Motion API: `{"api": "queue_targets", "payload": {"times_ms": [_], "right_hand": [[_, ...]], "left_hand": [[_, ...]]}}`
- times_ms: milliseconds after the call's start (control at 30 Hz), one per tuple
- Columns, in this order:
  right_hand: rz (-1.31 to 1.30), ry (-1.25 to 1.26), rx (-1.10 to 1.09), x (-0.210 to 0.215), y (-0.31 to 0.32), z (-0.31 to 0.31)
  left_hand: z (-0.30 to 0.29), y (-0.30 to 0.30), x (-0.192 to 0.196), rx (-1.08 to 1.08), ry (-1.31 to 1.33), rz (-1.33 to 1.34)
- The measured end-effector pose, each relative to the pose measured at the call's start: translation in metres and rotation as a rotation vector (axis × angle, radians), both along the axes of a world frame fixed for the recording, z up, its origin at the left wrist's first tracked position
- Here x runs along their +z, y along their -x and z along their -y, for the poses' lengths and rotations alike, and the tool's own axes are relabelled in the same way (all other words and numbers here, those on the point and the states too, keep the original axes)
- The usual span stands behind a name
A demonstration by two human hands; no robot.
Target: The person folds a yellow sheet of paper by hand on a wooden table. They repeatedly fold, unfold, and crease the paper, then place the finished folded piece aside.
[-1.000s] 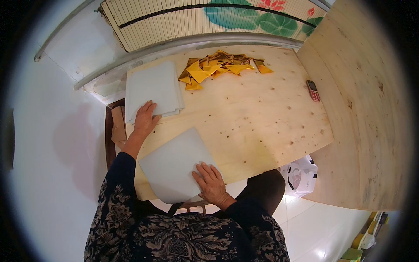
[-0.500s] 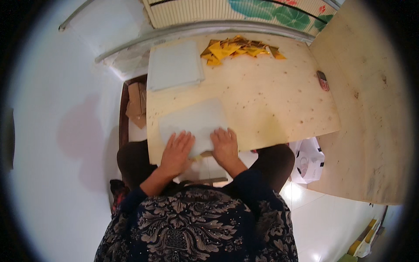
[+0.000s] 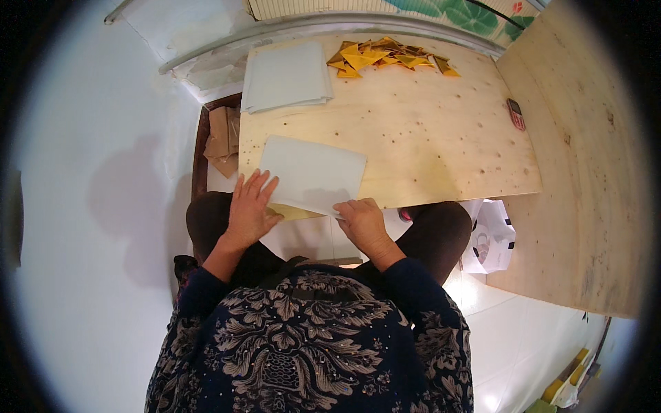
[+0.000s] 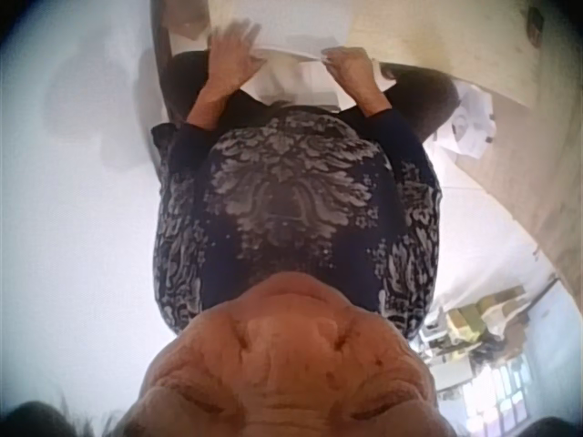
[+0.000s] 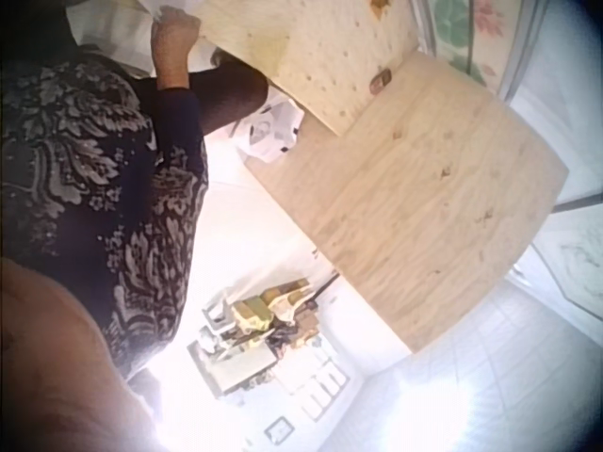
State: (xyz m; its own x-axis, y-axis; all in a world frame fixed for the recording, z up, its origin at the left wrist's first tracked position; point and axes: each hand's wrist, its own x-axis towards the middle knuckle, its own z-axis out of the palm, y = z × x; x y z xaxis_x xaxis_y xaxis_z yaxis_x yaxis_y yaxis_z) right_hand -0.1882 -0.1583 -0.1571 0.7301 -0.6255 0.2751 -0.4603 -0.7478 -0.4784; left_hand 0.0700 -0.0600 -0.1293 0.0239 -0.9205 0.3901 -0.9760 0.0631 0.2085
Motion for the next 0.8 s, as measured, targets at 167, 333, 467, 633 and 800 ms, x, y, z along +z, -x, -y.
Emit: {"api": "queue_targets", "payload": {"times_ms": [167,333,467,633,800], "right_hand": [[0.08,-0.092,0.03,0.012,-0.002,0.005],[0.34,-0.749,-0.181,0.011,0.021,0.005],[0.742,-1.0,-0.387,-0.016,0.033,-0.013],[0.649,-1.117,-0.814,-0.042,0.039,-0.028],[0.603,-1.441,-0.653,-0.034,0.032,-0.018]], "left_hand": [[0.0,-0.003,0.002,-0.044,-0.109,0.059],[-0.002,-0.029,0.02,0.046,-0.356,-0.475],[0.014,-0.031,0.021,0.119,-0.565,-0.674],[0.046,-0.035,-0.004,0.159,-0.614,-0.582],[0.051,-0.04,-0.02,0.146,-0.611,-0.393]]}}
